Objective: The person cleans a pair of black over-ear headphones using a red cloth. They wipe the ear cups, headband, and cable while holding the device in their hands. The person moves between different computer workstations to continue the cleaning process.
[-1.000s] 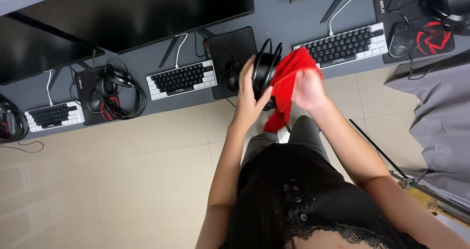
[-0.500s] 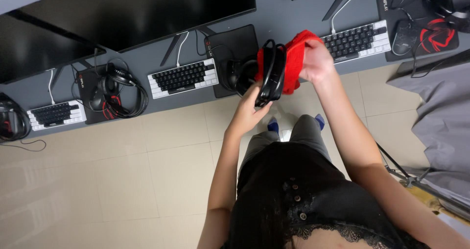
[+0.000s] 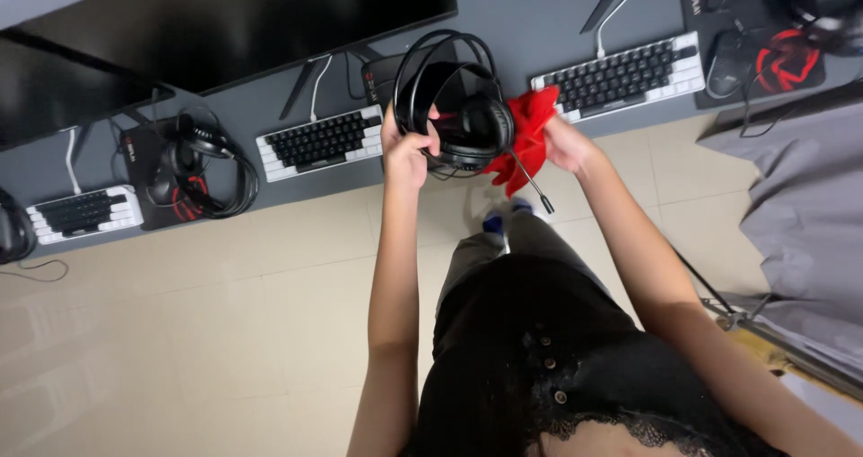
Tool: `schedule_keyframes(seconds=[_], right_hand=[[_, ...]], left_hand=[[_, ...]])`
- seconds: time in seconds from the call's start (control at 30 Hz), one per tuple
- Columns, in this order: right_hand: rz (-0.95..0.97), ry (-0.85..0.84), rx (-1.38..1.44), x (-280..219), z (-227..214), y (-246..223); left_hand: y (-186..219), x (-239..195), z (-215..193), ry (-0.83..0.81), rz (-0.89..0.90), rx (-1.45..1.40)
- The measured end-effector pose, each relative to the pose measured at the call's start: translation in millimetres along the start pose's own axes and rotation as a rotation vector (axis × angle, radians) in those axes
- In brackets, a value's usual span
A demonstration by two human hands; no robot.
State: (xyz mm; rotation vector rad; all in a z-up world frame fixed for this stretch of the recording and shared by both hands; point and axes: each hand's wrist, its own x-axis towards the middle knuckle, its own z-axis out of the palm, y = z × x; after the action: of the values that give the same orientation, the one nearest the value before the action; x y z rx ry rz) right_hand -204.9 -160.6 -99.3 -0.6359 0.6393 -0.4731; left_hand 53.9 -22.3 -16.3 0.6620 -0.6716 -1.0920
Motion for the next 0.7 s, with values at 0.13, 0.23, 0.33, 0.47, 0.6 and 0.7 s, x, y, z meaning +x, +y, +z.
schedule_keyframes(seconds=[0.13,0.23,0.33,0.47,0.6,0.7], right_hand=[[0.101,0.039,-0.192,10.6,-36.9,17.8],[0.175,0.048,-0.337,24.1,-58.1,36.9],[0.192,0.128,-0.292,47.0,-72.4,54.5],[0.178,0.231,-0.108,46.4,-52.4,52.7],[0.159,0.289,0.015,55.4,-48.7,50.1],[0.084,0.322,0.013,76.4,-72.4,60.3]], left_hand=[[-43.5,27.2,-25.7,0.075,-0.021,-0.049],[-62.0,41.8,-23.2,0.244,-0.095,-0.063],[-101.5,60.6,-39.5,0.303,-0.051,0.142],[-135.6,73.9,-49.1,0.449,0.022,0.677],[-149.1,69.2,-53.2,0.428,-0.285,0.908],[-182.7,57.9,-78.9,0.403,-0.209,1.114]])
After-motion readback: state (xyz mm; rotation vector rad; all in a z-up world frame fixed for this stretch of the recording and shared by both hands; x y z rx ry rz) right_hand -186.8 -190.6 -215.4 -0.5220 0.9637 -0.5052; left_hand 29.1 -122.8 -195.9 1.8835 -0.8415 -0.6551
